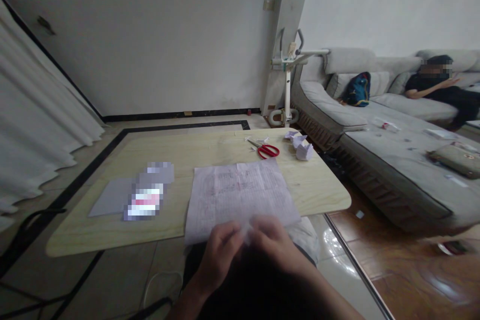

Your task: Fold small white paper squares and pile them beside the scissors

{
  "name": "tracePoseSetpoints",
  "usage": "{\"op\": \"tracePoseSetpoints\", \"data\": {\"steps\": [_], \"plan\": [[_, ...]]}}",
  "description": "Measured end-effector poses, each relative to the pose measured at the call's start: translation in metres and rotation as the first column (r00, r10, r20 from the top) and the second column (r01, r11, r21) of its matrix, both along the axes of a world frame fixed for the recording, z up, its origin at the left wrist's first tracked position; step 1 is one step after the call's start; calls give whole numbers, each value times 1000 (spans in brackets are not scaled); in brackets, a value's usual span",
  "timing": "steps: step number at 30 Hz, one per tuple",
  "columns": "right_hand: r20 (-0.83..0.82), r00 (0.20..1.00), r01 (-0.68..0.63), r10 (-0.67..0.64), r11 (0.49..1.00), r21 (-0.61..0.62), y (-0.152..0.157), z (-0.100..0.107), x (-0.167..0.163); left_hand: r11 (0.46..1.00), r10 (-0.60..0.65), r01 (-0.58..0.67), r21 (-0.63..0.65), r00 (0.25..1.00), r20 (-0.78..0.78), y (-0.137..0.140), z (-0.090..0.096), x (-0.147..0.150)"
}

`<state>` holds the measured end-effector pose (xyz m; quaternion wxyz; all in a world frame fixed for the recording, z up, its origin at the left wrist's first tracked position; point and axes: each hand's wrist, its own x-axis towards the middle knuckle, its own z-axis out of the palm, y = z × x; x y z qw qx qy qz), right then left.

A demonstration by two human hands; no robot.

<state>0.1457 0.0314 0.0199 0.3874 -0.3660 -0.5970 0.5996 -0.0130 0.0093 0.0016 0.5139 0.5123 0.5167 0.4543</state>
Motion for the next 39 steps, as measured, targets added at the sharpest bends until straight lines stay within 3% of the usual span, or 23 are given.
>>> {"op": "tracePoseSetpoints", "data": {"steps": [6, 11, 17, 23, 30, 39], "plan": [[-47, 997, 60, -65, 992, -107, 0, -1, -4, 994, 52, -46, 104, 997, -51, -1, 1, 4], [13, 995, 96, -95, 994, -54, -2, -1, -2, 994, 24, -15, 107, 997, -75, -1, -2, 3], [-35, 999, -16, 14, 999, -43, -2, -1, 2, 987, -41, 57, 147, 993, -110, 1, -3, 0], [-64, 992, 103, -109, 989, -103, 4, -9, -4, 995, -33, 38, 97, 998, -61, -2, 7, 4], [-115, 993, 20, -30, 996, -86, -2, -3, -3, 993, -110, 109, -34, 994, -26, -1, 10, 8], [-153, 988, -1, -21, 990, -141, 1, -4, -3, 992, 92, -83, 95, 991, -95, -1, 11, 10]]}}
